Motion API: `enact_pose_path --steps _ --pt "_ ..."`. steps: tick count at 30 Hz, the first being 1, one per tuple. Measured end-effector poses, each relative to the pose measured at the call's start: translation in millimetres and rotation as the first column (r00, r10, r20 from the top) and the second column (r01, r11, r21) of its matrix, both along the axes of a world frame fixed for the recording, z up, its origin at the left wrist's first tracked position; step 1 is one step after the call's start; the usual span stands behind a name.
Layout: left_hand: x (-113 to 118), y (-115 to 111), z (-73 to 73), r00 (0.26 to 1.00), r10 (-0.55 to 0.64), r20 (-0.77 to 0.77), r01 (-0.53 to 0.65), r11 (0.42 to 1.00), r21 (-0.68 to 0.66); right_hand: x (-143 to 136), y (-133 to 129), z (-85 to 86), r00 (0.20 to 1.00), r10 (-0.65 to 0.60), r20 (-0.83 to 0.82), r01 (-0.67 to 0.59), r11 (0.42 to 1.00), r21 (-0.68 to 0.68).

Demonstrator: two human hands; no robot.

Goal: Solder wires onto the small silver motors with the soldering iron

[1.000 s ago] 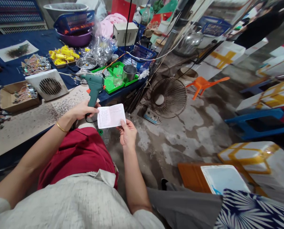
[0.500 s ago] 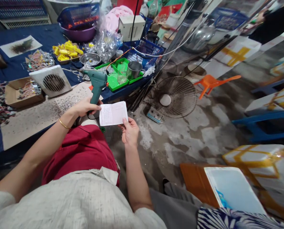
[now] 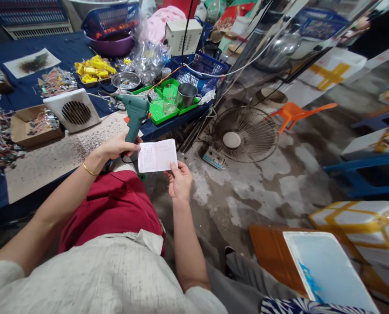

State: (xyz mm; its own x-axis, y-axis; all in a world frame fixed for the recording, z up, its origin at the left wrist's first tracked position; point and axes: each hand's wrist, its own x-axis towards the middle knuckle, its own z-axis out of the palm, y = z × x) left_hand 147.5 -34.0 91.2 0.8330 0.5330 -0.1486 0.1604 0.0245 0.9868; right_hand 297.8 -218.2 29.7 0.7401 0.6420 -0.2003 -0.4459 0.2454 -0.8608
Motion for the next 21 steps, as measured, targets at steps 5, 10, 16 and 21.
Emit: enact_pose_path --steps 5,10,16,21 --pt "0.4 0.1 0.8 1.000 0.021 -0.005 -0.022 0.999 -0.041 -0.8 0.5 0.6 1.000 -0.012 -0.018 0.012 1.000 0.004" --pt "0.9 -0.4 1.9 0.999 0.040 -0.020 -0.041 0.997 -0.059 -1.7 2.3 0.5 1.000 0.000 -0.018 0.000 1.000 0.000" --pt "-0.4 0.9 -1.0 1.000 0.028 -0.003 -0.028 0.999 -0.044 -1.7 3.8 -0.8 0.999 0.008 -0.051 -0.008 1.000 0.004" --pt "-1.3 2.4 -3.3 1.000 0.023 0.008 -0.022 0.998 -0.051 -3.3 3.5 -1.1 0.998 0.017 -0.065 -0.016 1.000 0.009"
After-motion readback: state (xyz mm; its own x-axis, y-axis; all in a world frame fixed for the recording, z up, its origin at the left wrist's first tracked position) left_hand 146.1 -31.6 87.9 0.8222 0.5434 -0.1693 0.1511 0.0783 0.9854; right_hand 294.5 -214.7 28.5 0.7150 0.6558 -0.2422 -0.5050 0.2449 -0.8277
